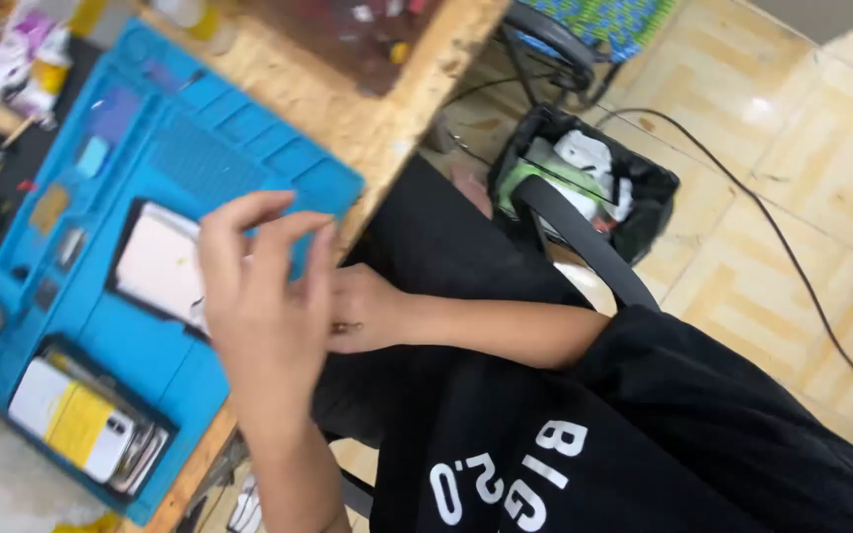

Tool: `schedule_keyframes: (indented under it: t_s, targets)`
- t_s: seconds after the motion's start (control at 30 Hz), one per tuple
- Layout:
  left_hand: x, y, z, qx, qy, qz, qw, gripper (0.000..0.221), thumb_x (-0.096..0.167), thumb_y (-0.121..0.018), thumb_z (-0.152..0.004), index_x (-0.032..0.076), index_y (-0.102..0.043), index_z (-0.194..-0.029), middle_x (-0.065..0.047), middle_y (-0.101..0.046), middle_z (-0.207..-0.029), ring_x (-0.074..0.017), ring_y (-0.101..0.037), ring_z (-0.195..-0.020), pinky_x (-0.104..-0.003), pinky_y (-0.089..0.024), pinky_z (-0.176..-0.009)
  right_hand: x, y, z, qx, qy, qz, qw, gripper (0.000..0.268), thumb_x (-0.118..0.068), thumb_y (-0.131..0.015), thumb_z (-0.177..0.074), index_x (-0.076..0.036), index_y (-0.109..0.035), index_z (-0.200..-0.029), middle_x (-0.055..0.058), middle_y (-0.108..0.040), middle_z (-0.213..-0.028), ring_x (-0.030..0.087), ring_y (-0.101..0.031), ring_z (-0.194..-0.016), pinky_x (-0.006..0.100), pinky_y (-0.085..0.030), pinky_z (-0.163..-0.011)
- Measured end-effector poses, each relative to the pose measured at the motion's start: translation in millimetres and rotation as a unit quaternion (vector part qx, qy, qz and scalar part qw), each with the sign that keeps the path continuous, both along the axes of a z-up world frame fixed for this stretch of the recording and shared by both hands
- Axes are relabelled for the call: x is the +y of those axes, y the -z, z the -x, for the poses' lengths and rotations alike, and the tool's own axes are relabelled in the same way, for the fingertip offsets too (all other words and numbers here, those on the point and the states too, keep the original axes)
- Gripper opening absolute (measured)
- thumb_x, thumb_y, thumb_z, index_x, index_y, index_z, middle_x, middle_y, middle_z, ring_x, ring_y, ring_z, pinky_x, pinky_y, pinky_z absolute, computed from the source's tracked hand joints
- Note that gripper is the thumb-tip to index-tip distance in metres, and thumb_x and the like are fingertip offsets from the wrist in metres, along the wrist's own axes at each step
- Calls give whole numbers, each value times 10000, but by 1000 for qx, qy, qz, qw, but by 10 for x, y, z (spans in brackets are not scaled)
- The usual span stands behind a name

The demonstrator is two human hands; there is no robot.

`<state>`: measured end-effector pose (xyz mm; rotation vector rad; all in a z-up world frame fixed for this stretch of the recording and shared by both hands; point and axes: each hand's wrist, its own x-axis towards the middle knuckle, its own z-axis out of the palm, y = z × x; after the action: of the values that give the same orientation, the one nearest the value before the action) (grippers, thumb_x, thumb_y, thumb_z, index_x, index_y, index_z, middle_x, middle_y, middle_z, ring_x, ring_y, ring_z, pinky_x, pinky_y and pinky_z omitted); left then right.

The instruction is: Scraping adhesive residue and glass shards from the back of a smartphone using a precision tool

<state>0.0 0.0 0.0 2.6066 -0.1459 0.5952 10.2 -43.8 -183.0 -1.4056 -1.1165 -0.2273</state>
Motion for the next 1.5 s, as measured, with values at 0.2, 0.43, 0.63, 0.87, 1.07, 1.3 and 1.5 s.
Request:
schedule_keyframes:
  t_s: [0.2, 0.43, 0.63, 0.87, 1.07, 1.3, 1.5]
  targets:
    - [-1315, 453, -624, -48, 188, -50, 980, 112, 16, -612, -774, 66, -518, -739, -39, -456, -844, -187, -490, -724, -277, -408, -495, -486, 193, 110, 53, 66, 10, 996, 170, -142, -547, -795, -84, -554, -955, 54, -561, -972, 244, -576, -817, 341, -481, -615]
    - [-1862, 851, -1024, -48, 187, -121, 974, 227, -102, -619, -629, 83, -506, -696, -29, -432, -778, -168, -444, -671, -277, -367, -471, -727, 194, 49, 73, 85, 6, 994, 174, -113, -550, -807, -71, -549, -975, 57, -556, -925, 227, -561, -779, 322, -467, -608]
    - [-2023, 1280, -1318, -100, 184, -125, 970, 138, 24, -656, -657, 99, -547, -618, -20, -471, -822, -183, -464, -771, -301, -401, -491, -799, 129, -116, 69, 81, -2, 994, 178, -88, -552, -817, -59, -544, -993, 60, -552, -884, 212, -549, -746, 305, -455, -601]
    - [-2018, 1478, -1428, -28, 184, -144, 972, 281, 403, -721, -600, 149, -609, -636, 7, -564, -709, -169, -556, -637, -308, -418, -528, -878, -153, -218, 55, 83, -12, 995, 186, -59, -555, -829, -46, -538, -1013, 62, -547, -837, 194, -534, -708, 286, -441, -594]
    - [-2061, 1697, -1395, 78, 228, -116, 964, 206, 297, -634, -685, 137, -518, -744, -16, -551, -680, -216, -592, -563, -366, -438, -467, -752, -334, -217, 40, 38, -36, 998, 193, -35, -557, -839, -35, -533, -1031, 65, -543, -796, 179, -522, -675, 269, -429, -588]
    - [-2247, 1876, -1209, 113, 263, -31, 958, 164, 122, -703, -507, 122, -568, -599, -31, -615, -635, -229, -618, -674, -408, -464, -470, -129, -731, -161, 41, -135, -89, 986, 211, 29, -575, -797, -14, -555, -1002, 92, -580, -756, 162, -531, -625, 246, -423, -584]
    - [-2287, 2299, -1201, 131, 335, -209, 909, 634, -60, -465, -828, 243, -183, -1307, 29, -367, -689, -120, -338, -489, -298, -223, -399, -39, -589, -114, -14, -83, -75, 994, 245, 30, -575, -783, -35, -557, -1019, 85, -560, -716, 169, -518, -589, 245, -431, -544]
